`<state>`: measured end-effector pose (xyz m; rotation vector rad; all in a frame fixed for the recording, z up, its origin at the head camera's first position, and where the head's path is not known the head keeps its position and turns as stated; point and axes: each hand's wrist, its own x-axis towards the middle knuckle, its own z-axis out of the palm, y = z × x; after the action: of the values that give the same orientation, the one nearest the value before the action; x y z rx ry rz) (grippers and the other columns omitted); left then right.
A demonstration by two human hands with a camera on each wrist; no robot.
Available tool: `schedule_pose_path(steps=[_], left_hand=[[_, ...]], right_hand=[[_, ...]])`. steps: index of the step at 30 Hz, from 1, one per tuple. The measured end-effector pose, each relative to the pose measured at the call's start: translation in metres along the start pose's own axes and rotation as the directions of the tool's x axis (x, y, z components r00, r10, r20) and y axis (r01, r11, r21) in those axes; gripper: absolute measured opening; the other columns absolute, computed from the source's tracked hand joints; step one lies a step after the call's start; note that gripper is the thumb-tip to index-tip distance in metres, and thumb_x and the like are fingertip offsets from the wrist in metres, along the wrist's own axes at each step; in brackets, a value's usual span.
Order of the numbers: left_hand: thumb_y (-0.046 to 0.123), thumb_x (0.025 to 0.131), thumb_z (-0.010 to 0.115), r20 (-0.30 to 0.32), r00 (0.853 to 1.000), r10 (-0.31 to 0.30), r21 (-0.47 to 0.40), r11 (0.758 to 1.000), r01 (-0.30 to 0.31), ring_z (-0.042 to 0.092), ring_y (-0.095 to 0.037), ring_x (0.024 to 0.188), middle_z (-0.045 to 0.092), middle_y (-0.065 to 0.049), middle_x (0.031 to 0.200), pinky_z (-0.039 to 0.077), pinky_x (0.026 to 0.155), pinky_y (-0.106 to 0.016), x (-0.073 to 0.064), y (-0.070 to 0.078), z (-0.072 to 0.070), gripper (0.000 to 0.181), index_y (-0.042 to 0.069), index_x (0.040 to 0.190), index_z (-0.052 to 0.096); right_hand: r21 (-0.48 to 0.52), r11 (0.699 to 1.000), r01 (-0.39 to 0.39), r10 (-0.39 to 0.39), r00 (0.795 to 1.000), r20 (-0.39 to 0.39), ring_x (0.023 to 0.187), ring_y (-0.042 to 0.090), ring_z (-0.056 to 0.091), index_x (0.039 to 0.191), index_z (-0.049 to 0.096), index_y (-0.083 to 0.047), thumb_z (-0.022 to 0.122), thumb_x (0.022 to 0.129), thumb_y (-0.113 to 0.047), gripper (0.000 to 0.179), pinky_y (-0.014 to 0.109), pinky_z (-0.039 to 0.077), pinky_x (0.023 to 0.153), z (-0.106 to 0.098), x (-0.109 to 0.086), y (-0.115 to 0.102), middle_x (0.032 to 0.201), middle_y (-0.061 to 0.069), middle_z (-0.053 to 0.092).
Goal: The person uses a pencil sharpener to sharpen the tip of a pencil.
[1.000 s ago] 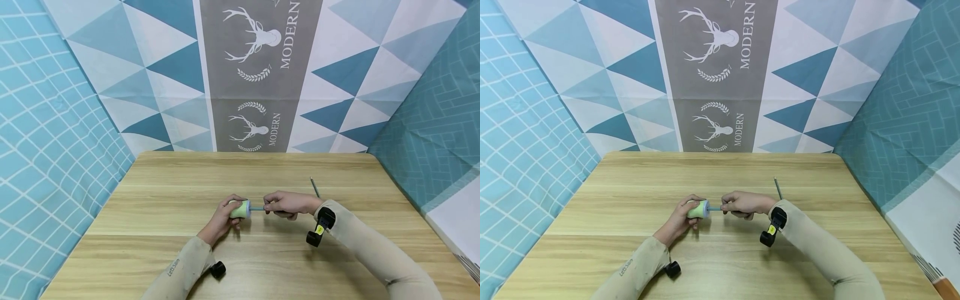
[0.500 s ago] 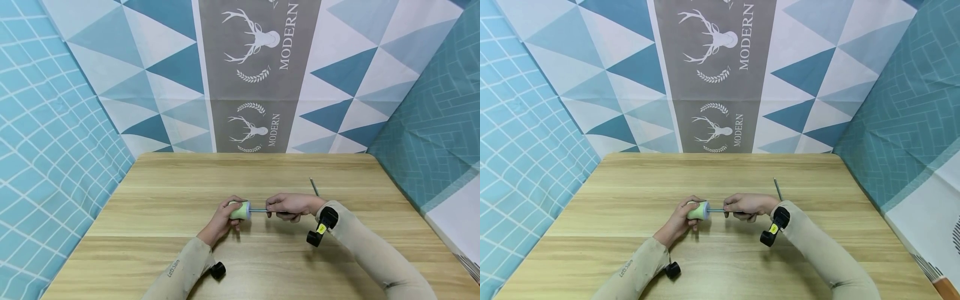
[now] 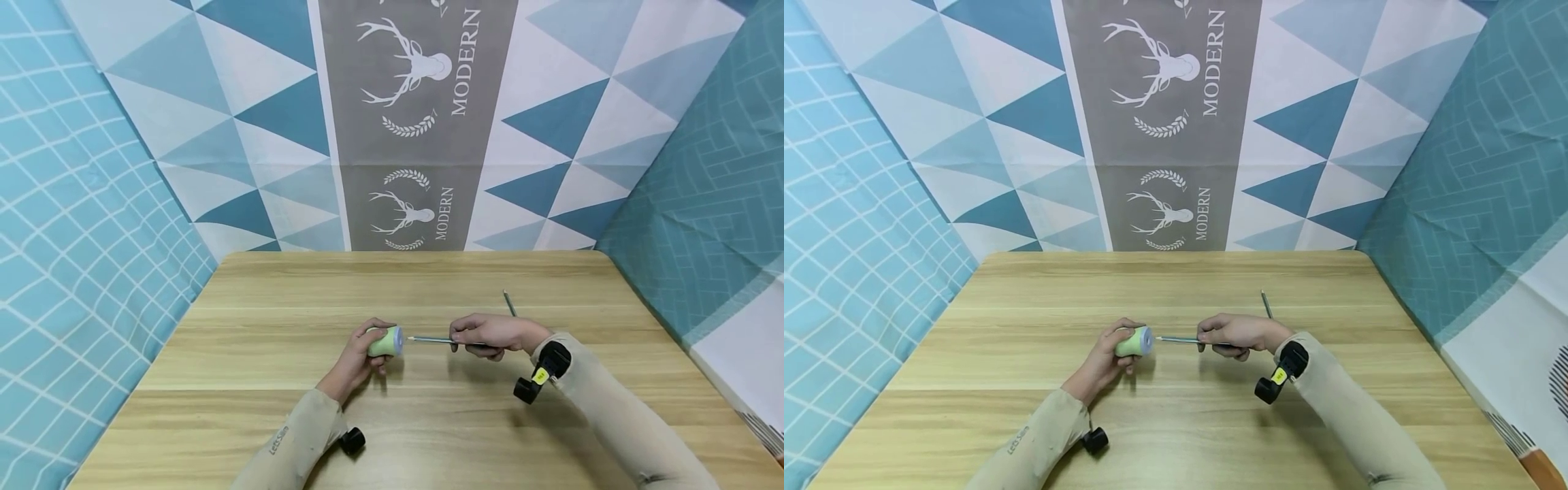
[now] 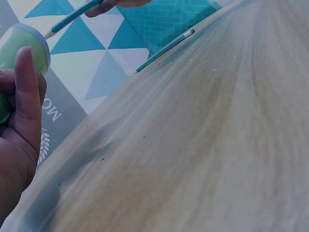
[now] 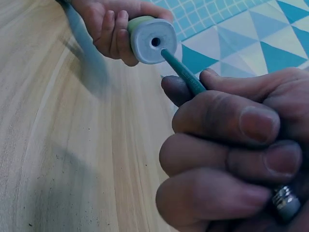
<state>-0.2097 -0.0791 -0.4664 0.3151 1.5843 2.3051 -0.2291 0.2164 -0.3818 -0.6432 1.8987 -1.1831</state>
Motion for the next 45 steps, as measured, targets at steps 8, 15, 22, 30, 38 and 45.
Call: schedule_pose_path(steps=[8, 15, 22, 30, 38, 45], left_hand=[[0.017, 0.097, 0.05, -0.003, 1.0, -0.005, -0.006, 1.0, 0.005, 0.047, -0.007, 0.048, 0.054, -0.013, 0.084, 0.047, 0.041, -0.022, 0.0, 0.0, 0.001, 0.022, 0.025, 0.098, 0.07], [0.017, 0.098, 0.049, 0.004, 1.0, -0.01, -0.008, 1.0, 0.01, 0.046, -0.007, 0.048, 0.053, -0.013, 0.085, 0.047, 0.042, -0.022, -0.001, 0.0, 0.001, 0.023, 0.026, 0.099, 0.07], [0.017, 0.098, 0.049, 0.005, 1.0, -0.016, -0.002, 1.0, 0.016, 0.046, -0.008, 0.048, 0.054, -0.012, 0.085, 0.047, 0.042, -0.023, -0.001, 0.0, 0.001, 0.024, 0.027, 0.099, 0.071], [0.016, 0.098, 0.048, 0.008, 1.0, -0.019, 0.005, 1.0, 0.019, 0.045, -0.007, 0.047, 0.055, -0.012, 0.083, 0.047, 0.042, -0.023, -0.002, 0.0, 0.001, 0.025, 0.027, 0.098, 0.071], [0.017, 0.098, 0.05, 0.003, 1.0, -0.025, -0.005, 1.0, 0.025, 0.046, -0.008, 0.047, 0.054, -0.012, 0.083, 0.047, 0.042, -0.023, -0.001, -0.001, 0.001, 0.023, 0.026, 0.099, 0.07], [0.017, 0.098, 0.05, 0.012, 1.0, -0.024, -0.01, 1.0, 0.024, 0.046, -0.008, 0.047, 0.054, -0.012, 0.083, 0.048, 0.043, -0.023, 0.0, -0.002, 0.0, 0.021, 0.025, 0.101, 0.069]], right_hand=[[0.067, 0.989, 0.129, -0.126, 0.991, -0.05, 0.048, 0.011, 0.045, 0.107, 0.046, 0.009, 0.034, 0.109, -0.018, 0.029, 0.024, 0.039, 0.047, -0.002, -0.005, 0.011, 0.062, 0.003, 0.053], [0.168, 0.975, 0.148, -0.116, 0.976, -0.184, 0.055, 0.013, 0.05, 0.109, 0.044, 0.006, 0.035, 0.109, -0.019, 0.027, 0.025, 0.042, 0.048, -0.011, -0.01, 0.02, 0.082, 0.01, 0.063], [0.197, 0.969, 0.148, -0.056, 0.91, -0.411, 0.071, 0.016, 0.056, 0.118, 0.048, 0.014, 0.039, 0.108, -0.016, 0.033, 0.032, 0.053, 0.062, -0.029, -0.016, 0.031, 0.087, 0.009, 0.054], [0.117, 0.983, 0.14, -0.05, 0.822, -0.567, 0.074, 0.013, 0.052, 0.129, 0.047, 0.017, 0.041, 0.108, -0.015, 0.039, 0.034, 0.052, 0.068, -0.053, -0.035, 0.045, 0.09, 0.005, 0.055], [0.016, 1.0, -0.003, 0.014, 0.712, -0.702, 0.083, 0.012, 0.056, 0.132, 0.045, 0.018, 0.043, 0.108, -0.018, 0.044, 0.03, 0.052, 0.067, -0.073, -0.057, 0.072, 0.099, 0.011, 0.06], [-0.149, 0.951, -0.272, 0.07, 0.657, -0.751, 0.083, 0.021, 0.058, 0.12, 0.055, 0.018, 0.044, 0.106, -0.013, 0.037, 0.033, 0.049, 0.068, -0.08, -0.064, 0.099, 0.1, 0.024, 0.064]])
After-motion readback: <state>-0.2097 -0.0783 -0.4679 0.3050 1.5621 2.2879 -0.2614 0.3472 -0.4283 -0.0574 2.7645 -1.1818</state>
